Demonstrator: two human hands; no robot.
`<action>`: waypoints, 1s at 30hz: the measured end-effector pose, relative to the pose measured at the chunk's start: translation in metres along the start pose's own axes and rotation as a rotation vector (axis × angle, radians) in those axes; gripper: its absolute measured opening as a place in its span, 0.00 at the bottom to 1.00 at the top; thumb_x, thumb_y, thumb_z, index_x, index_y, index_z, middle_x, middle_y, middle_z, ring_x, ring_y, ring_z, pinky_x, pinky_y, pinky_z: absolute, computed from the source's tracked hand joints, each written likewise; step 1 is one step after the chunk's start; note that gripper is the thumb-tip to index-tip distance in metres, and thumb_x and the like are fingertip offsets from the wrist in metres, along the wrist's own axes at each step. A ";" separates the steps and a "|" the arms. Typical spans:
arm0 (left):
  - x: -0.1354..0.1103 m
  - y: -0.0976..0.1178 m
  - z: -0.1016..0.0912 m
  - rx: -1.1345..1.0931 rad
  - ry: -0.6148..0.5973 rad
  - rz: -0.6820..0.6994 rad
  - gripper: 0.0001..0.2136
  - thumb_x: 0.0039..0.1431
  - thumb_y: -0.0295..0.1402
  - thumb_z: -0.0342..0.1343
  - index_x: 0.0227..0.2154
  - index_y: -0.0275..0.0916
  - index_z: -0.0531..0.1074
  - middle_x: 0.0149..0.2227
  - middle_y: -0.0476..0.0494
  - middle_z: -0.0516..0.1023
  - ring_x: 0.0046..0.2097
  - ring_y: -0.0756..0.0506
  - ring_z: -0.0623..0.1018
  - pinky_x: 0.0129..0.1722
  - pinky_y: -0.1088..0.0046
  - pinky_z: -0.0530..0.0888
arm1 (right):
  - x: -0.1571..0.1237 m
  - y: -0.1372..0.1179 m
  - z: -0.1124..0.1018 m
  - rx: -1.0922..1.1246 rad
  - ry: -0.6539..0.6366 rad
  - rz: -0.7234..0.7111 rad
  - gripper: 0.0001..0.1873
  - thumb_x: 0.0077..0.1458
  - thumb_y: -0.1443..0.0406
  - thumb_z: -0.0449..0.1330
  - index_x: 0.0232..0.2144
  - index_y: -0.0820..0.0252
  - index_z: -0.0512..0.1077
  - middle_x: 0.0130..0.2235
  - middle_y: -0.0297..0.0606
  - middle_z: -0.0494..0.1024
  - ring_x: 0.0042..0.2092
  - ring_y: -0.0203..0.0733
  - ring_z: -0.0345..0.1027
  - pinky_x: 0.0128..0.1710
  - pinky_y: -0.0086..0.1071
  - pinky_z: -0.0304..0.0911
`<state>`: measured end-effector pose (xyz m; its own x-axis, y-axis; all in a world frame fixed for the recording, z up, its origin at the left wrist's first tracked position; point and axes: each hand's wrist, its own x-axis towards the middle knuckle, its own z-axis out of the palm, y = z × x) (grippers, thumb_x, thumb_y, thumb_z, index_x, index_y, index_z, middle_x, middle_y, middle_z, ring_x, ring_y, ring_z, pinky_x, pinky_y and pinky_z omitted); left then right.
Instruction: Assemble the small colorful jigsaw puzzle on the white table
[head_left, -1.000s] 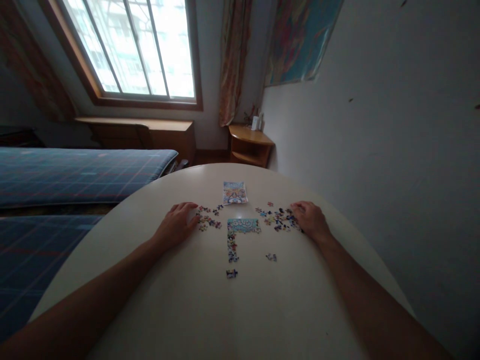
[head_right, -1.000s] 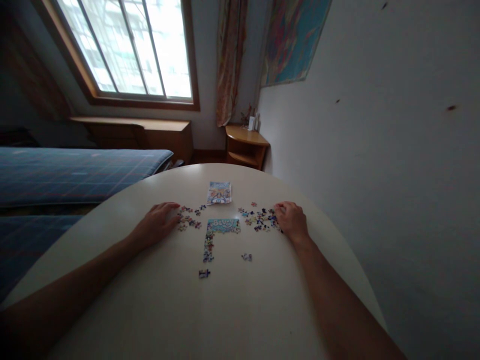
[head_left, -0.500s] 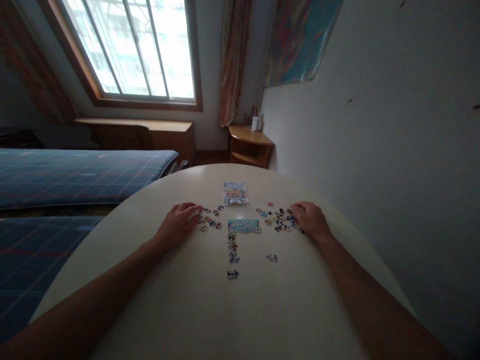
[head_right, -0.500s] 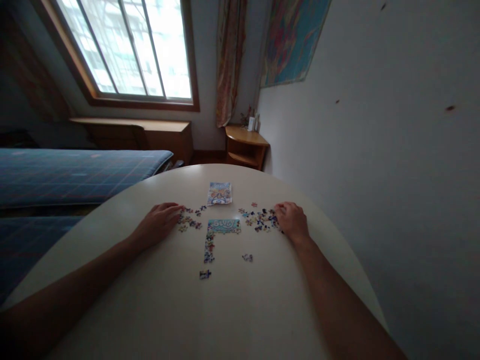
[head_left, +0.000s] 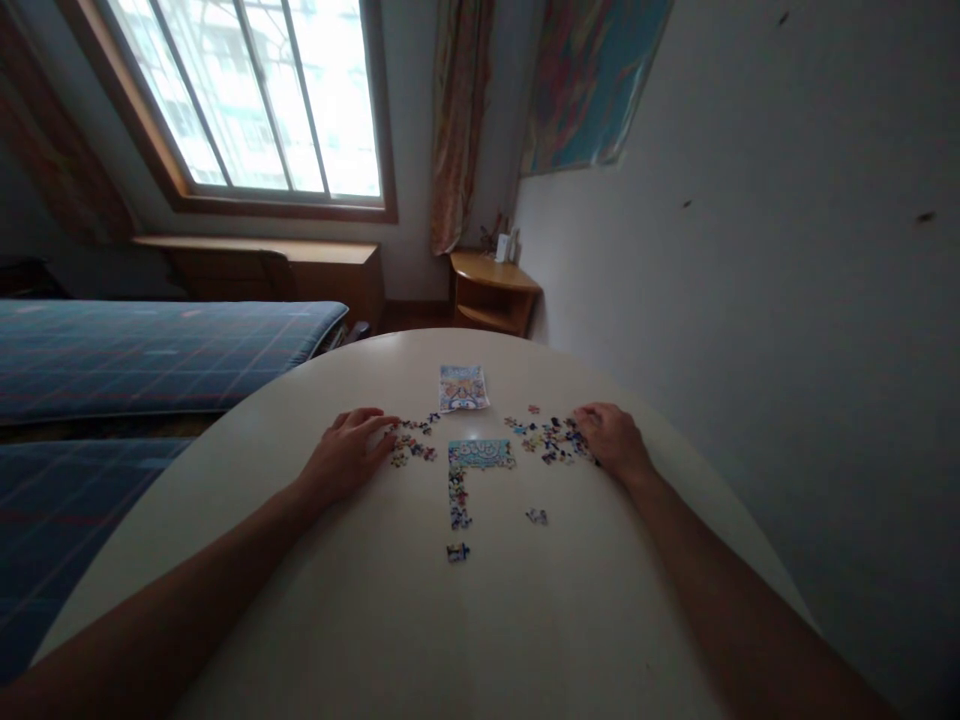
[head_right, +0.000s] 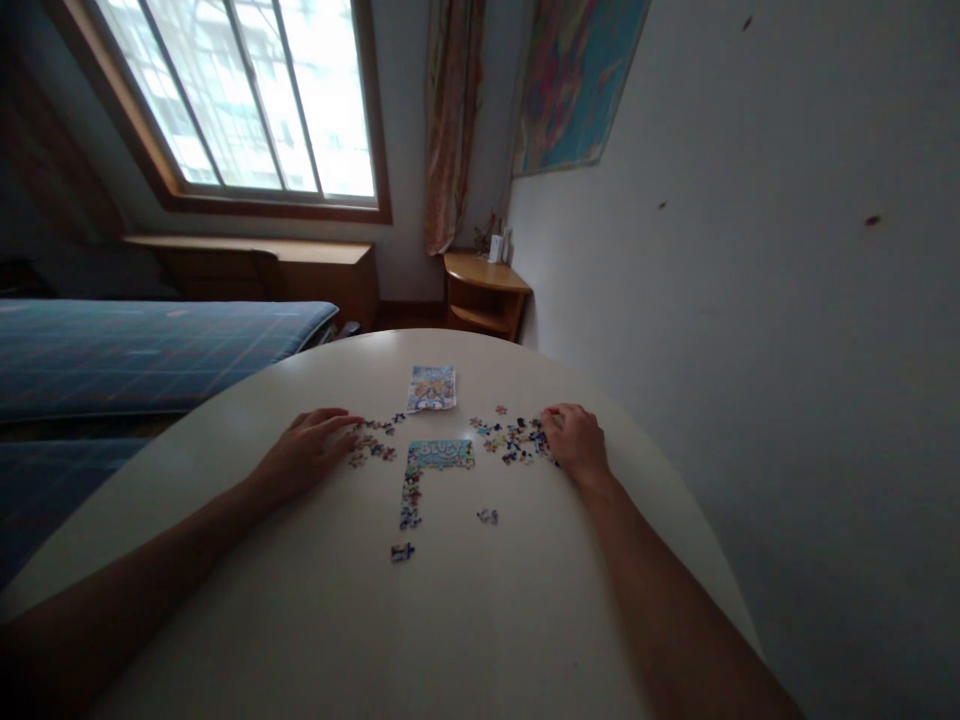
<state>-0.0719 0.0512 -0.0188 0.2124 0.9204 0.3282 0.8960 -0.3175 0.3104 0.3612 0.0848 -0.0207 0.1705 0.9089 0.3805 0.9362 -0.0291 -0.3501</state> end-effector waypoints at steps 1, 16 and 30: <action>0.000 0.000 0.000 0.001 0.001 -0.001 0.19 0.64 0.46 0.50 0.52 0.47 0.75 0.56 0.42 0.73 0.57 0.36 0.70 0.59 0.53 0.67 | 0.000 0.000 0.000 0.000 0.001 0.001 0.18 0.61 0.57 0.53 0.40 0.59 0.79 0.46 0.47 0.80 0.47 0.49 0.72 0.49 0.40 0.64; -0.001 -0.002 0.001 0.015 -0.005 0.004 0.20 0.64 0.47 0.48 0.52 0.47 0.75 0.56 0.41 0.73 0.57 0.35 0.71 0.59 0.52 0.68 | -0.001 0.000 0.001 0.020 0.006 -0.010 0.16 0.60 0.58 0.54 0.40 0.60 0.79 0.46 0.46 0.80 0.48 0.48 0.72 0.52 0.40 0.63; 0.000 -0.003 0.001 0.029 -0.003 0.007 0.22 0.64 0.47 0.47 0.53 0.43 0.74 0.56 0.39 0.73 0.57 0.34 0.71 0.59 0.52 0.68 | -0.001 -0.001 0.001 0.024 0.007 -0.013 0.16 0.61 0.58 0.54 0.39 0.60 0.79 0.45 0.46 0.80 0.48 0.49 0.72 0.53 0.40 0.63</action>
<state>-0.0738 0.0519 -0.0211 0.2198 0.9189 0.3276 0.9056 -0.3170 0.2817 0.3601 0.0843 -0.0221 0.1610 0.9061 0.3913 0.9308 -0.0076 -0.3653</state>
